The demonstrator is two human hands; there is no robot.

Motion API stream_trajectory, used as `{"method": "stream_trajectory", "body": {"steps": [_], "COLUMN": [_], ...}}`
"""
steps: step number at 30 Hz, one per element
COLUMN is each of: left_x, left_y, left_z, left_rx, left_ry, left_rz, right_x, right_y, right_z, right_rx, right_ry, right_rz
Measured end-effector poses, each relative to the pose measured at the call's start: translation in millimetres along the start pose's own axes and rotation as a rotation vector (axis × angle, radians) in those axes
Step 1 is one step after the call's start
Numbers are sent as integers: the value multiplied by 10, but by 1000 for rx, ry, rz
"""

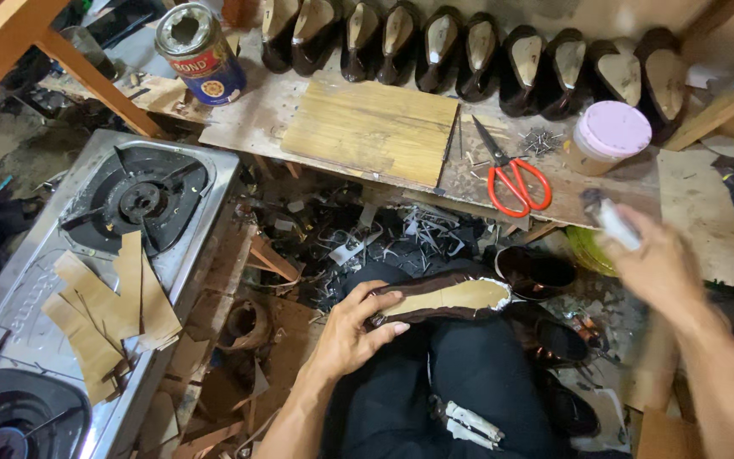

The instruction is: The person staples a shoe upper to a wooden shoe last using a handheld stapler, then uses a hammer to tap the staples flush. They repeat the process on another shoe upper, adjusting the material and repositioning the last as needed.

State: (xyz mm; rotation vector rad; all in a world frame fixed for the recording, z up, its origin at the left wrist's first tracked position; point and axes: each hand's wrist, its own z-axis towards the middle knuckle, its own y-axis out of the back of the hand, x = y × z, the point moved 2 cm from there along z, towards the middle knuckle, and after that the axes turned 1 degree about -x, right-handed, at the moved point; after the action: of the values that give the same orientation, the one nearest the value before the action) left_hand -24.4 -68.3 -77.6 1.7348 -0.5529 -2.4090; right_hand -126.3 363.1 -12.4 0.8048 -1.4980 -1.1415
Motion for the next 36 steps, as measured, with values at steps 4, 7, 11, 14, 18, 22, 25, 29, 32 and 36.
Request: {"method": "stream_trajectory", "body": {"steps": [4, 7, 11, 14, 18, 22, 25, 29, 32, 36], "left_x": [-15, 30, 57, 59, 68, 95, 100, 140, 143, 122], "left_y": [-79, -99, -84, -65, -56, -68, -76, -66, -47, -48], "left_z": [-63, -99, -150, -148, -144, -143, -159, -149, -133, -155], "left_rx": [-66, -84, -58, -48, -68, -54, -61, -56, -53, -36], "left_ry": [-66, 139, 263, 210, 162, 194, 135, 147, 106, 204], "left_rz": [-39, -106, -78, -58, -132, -110, -117, -117, -148, -148], "right_x": [388, 899, 1454, 1531, 1597, 1822, 1718, 1566, 1599, 1649], "right_y": [-132, -402, -804, -680, -299, -464, -671, -621, -627, -716], "right_z": [-1011, -1542, -1699, -1683, -1870, -1780, -1689, -1774, -1815, -1733], "right_rx": [32, -110, 137, 362, 37, -137, 373, 178, -18, 231], "right_ry": [82, 595, 701, 551, 898, 1135, 716, 892, 1045, 804], "right_rz": [535, 861, 442, 520, 867, 729, 477, 725, 805, 543]}}
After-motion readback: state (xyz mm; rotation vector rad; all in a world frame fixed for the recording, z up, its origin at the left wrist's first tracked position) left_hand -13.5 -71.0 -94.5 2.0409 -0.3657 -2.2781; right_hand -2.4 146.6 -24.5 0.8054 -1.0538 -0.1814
